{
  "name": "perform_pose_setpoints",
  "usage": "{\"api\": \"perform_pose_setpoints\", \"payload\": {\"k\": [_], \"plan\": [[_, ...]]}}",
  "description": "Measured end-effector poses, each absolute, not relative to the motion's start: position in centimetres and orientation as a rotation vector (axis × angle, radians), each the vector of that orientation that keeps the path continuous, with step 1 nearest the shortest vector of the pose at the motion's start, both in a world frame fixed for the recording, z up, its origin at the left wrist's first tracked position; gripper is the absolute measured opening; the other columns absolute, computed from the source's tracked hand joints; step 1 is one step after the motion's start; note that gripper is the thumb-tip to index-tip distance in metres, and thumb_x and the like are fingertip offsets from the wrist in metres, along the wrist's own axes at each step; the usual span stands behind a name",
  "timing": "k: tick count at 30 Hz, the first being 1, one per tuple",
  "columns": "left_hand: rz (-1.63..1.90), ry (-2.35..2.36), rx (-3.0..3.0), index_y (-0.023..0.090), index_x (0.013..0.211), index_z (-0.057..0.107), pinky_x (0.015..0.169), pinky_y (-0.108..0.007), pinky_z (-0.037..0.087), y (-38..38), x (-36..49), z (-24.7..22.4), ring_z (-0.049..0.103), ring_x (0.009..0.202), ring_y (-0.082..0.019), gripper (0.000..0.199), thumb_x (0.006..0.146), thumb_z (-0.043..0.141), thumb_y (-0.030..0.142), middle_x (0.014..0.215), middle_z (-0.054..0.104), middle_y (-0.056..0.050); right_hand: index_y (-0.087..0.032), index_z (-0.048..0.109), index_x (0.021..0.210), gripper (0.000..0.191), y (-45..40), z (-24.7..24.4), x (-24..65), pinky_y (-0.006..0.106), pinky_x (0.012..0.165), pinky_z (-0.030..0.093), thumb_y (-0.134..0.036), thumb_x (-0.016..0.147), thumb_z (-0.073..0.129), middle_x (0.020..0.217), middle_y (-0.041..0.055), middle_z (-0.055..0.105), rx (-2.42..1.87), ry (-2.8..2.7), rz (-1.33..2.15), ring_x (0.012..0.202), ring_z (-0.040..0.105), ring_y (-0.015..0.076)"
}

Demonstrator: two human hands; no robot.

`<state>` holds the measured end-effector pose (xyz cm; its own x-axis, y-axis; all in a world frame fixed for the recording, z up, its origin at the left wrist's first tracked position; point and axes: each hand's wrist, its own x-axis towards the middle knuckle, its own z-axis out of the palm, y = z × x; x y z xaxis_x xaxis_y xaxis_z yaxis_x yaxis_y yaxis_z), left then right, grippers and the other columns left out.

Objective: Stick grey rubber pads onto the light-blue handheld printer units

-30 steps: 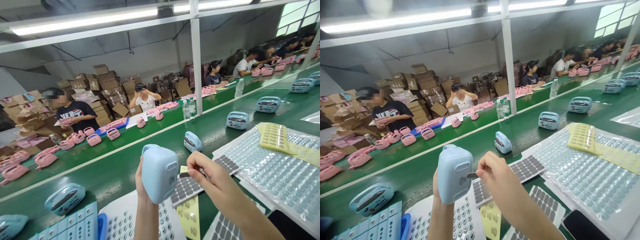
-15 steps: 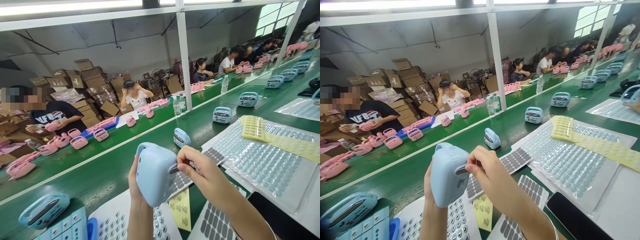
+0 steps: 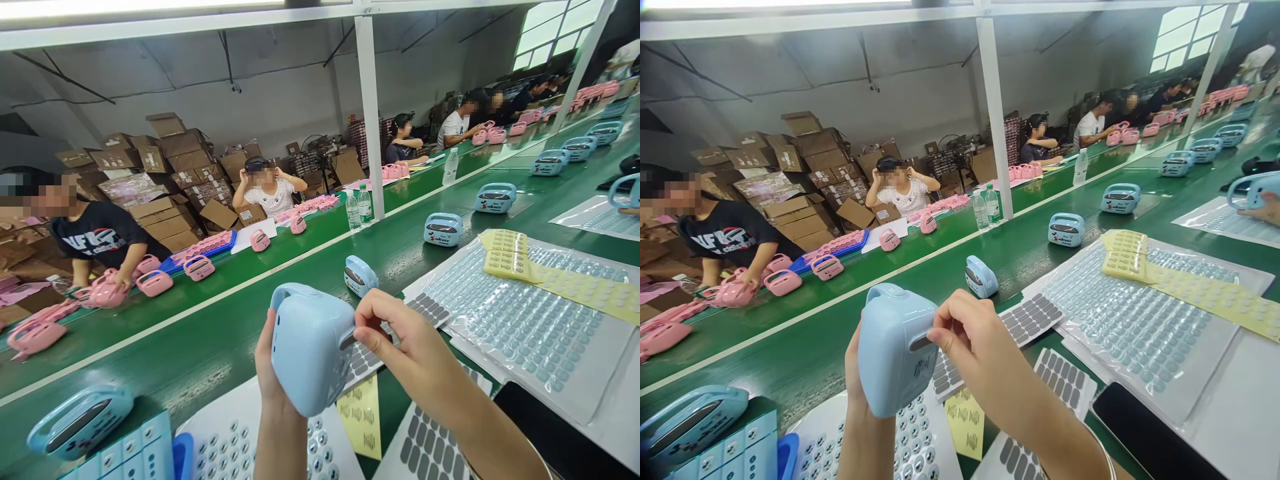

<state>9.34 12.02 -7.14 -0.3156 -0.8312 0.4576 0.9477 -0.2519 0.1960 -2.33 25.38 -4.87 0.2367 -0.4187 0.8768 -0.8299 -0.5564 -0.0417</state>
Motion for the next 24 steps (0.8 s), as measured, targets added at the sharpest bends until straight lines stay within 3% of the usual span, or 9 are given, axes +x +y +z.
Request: {"api": "perform_pose_setpoints", "payload": {"k": [7, 11, 16, 18, 21, 24], "plan": [[-1.869, -0.548, -0.314, 0.015, 0.072, 0.066, 0.048, -0.035, 0.048, 12.2, 9.6, -7.2, 0.051, 0.05, -0.02, 0.042, 0.092, 0.048, 0.048, 0.065, 0.058, -0.005, -0.015, 0.055, 0.084, 0.031, 25.5, -5.4, -2.0, 0.025, 0.07, 0.035, -0.04, 0.101, 0.045, 0.083, 0.002, 0.05, 1.992, -1.063, 1.255, 0.08, 0.043, 0.011], [-1.854, -0.5, -0.345, 0.014, 0.074, 0.068, 0.059, -0.037, 0.053, 12.3, 9.6, -7.5, 0.053, 0.052, -0.02, 0.042, 0.09, 0.052, 0.049, 0.069, 0.061, -0.006, -0.015, 0.055, 0.083, 0.03, 25.4, -5.4, -1.7, 0.026, 0.068, 0.036, -0.038, 0.1, 0.046, 0.082, 0.0026, 0.05, 1.965, -1.062, 1.254, 0.077, 0.043, 0.0111], [-1.821, -0.433, -0.339, 0.015, 0.069, 0.067, 0.043, -0.031, 0.046, 12.5, 9.5, -7.3, 0.048, 0.044, -0.016, 0.041, 0.092, 0.049, 0.045, 0.066, 0.061, -0.003, -0.015, 0.056, 0.072, 0.023, 25.1, -5.4, -1.2, 0.023, 0.058, 0.038, -0.026, 0.092, 0.061, 0.07, 0.0006, 0.05, 1.656, -0.81, 1.298, 0.066, 0.044, 0.0092], [-1.859, -0.439, -0.355, 0.016, 0.066, 0.066, 0.042, -0.03, 0.044, 12.4, 9.6, -7.2, 0.047, 0.042, -0.015, 0.04, 0.092, 0.05, 0.042, 0.063, 0.06, -0.003, -0.016, 0.059, 0.085, 0.017, 24.9, -5.3, -1.4, 0.02, 0.059, 0.04, -0.029, 0.085, 0.07, 0.074, -0.0006, 0.051, 1.519, -0.748, 1.341, 0.064, 0.043, 0.0073], [-1.941, -0.367, -0.369, 0.016, 0.071, 0.069, 0.036, -0.025, 0.039, 12.0, 9.7, -7.0, 0.04, 0.036, -0.011, 0.038, 0.094, 0.045, 0.036, 0.069, 0.063, -0.003, -0.024, 0.057, 0.113, 0.034, 24.9, -5.0, -2.2, 0.015, 0.076, 0.05, -0.035, 0.084, 0.072, 0.093, 0.0, 0.056, 1.695, -0.718, 1.603, 0.079, 0.054, 0.0054], [-1.99, -0.27, -0.468, 0.017, 0.077, 0.07, 0.035, -0.026, 0.039, 11.4, 9.8, -7.0, 0.045, 0.039, -0.012, 0.039, 0.095, 0.043, 0.038, 0.076, 0.066, -0.002, -0.031, 0.065, 0.101, 0.016, 25.0, -4.9, -3.0, 0.01, 0.081, 0.051, -0.021, 0.089, 0.066, 0.103, -0.0004, 0.059, 1.985, -0.632, 1.779, 0.096, 0.06, 0.0043]]}}
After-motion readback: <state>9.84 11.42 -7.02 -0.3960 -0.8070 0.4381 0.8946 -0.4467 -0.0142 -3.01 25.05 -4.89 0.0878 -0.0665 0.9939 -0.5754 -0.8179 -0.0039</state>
